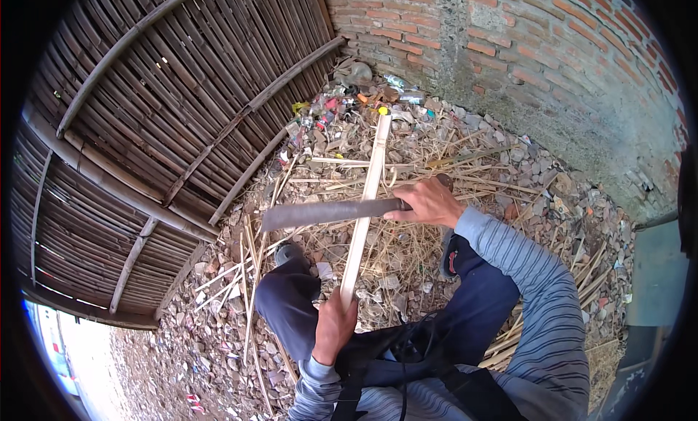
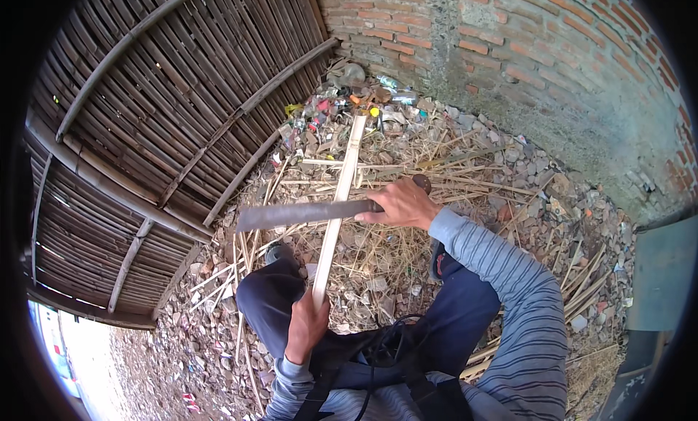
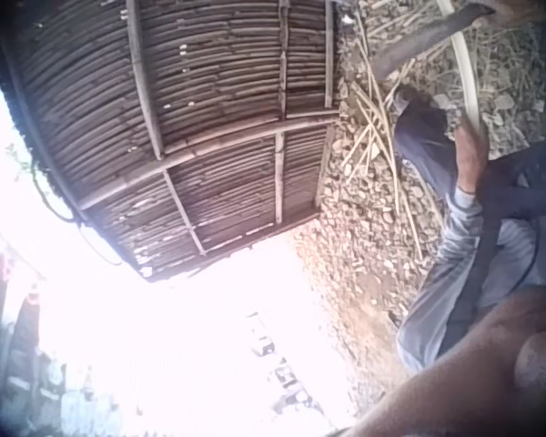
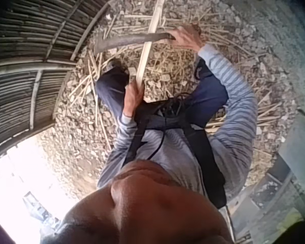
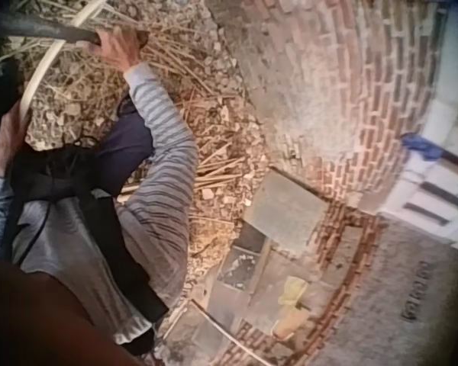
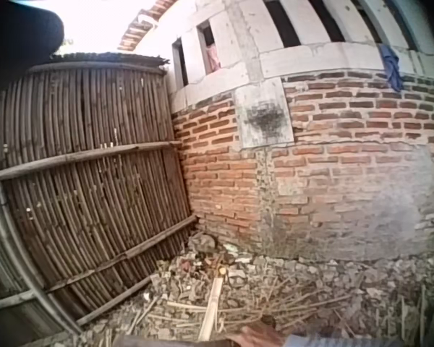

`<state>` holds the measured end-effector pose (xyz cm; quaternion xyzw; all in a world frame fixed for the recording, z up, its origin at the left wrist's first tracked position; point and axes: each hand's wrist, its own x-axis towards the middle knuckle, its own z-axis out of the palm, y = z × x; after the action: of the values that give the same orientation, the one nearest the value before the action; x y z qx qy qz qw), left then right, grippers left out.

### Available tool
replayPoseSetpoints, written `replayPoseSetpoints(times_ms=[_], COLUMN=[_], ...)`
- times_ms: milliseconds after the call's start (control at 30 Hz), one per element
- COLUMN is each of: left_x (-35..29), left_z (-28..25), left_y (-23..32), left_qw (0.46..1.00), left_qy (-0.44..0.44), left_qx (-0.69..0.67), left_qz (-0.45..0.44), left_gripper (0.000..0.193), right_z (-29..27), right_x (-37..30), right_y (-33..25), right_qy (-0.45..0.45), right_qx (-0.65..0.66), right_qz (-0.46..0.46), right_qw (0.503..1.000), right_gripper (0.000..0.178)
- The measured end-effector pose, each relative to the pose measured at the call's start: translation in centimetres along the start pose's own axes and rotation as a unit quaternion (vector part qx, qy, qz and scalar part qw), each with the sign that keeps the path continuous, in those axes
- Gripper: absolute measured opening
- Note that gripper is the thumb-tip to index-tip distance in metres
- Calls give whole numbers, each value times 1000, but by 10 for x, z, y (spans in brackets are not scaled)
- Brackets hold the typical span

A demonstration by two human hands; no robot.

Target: The person holds and shaves bamboo strips using a large knife.

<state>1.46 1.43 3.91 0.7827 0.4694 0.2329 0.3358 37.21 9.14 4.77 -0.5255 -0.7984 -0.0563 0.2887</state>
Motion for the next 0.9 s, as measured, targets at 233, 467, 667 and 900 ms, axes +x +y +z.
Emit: replayPoseSetpoints(times_ms=[233, 467, 667, 900], left_x=[-24, -22, -21, -15], left_z=[-8, -11, -5, 1], left_y=[8, 10, 6, 13], left_qw=[1000, 999, 1000, 999], left_qy=[-2, -25, -2, -24], left_qx=[6, -12, 28, 6], left_qz=[1, -23, 3, -33], left_gripper=[24, 21, 31, 30], right_z=[-20, -16, -21, -8], right_x=[7, 0, -2, -7], right_y=[31, 32, 33, 26], right_qy=[-37, 3, -1, -112], right_qx=[11, -10, -20, 384], right_qz=[135, 147, 171, 385], right_qw=[990, 989, 985, 832], right_gripper=[78, 60, 60, 67])
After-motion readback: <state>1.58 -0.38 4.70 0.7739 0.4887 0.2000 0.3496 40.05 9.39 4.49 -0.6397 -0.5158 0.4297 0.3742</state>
